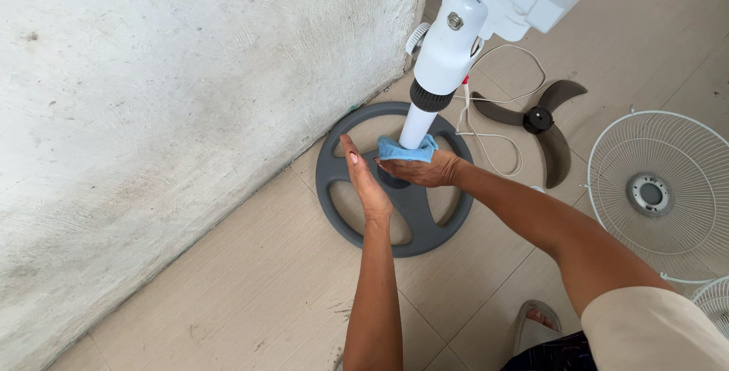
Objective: The person wipes the white stand and grey base of a disassembled electric fan using a blue cloth. The fan blades and cages are visible on the floor nearby, but the person only cleans the base and stand.
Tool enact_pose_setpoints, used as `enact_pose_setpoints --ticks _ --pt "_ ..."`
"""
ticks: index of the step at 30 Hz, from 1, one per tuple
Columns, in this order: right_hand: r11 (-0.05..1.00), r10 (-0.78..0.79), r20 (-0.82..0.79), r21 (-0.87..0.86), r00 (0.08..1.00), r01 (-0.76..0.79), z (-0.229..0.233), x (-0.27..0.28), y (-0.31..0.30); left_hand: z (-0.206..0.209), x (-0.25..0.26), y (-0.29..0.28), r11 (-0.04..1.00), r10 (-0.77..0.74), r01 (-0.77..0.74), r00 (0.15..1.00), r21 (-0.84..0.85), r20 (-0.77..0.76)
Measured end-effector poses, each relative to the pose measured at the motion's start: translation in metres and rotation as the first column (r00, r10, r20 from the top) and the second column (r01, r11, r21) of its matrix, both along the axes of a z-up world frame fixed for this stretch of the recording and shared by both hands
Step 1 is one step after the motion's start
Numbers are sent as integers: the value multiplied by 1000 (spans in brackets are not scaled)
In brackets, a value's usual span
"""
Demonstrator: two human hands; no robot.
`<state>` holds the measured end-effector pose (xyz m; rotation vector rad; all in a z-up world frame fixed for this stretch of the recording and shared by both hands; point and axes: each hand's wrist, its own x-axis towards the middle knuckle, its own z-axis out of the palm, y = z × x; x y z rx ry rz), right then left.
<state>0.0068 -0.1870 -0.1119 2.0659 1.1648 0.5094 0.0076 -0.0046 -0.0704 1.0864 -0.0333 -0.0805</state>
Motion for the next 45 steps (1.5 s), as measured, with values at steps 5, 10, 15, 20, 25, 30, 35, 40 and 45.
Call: enact_pose_setpoints --ticks 5,10,15,20,25,30,35,40,45 --pt "995 -49 -17 -90 999 47 -23 -2 1 -14 -3 5 1000 10 -10 999 6 -35" --pt "992 -39 -41 -124 998 34 -41 -1 0 -19 -5 6 1000 15 -13 997 24 -78" --pt "988 -86 -5 -127 996 85 -53 -9 6 -15 -6 6 1000 9 -9 994 6 -105" --pt "987 -131 26 -87 991 133 -34 -12 18 -9 -3 7 999 22 -24 998 -41 -57" --pt "891 -164 -76 -439 983 115 26 -11 32 5 2 7 995 36 -36 999 -91 2" --pt "932 -157 -78 -341 984 122 90 -9 33 25 4 12 994 52 -45 996 -103 67" --pt "967 -86 22 -237 996 89 145 -9 26 38 3 10 989 68 -53 993 -141 101" --pt "951 -111 96 -280 989 134 189 -12 37 51 6 6 978 76 -48 988 -204 133" --pt "917 -221 125 -312 967 249 225 -16 52 67 6 -1 974 75 -43 988 -221 137"
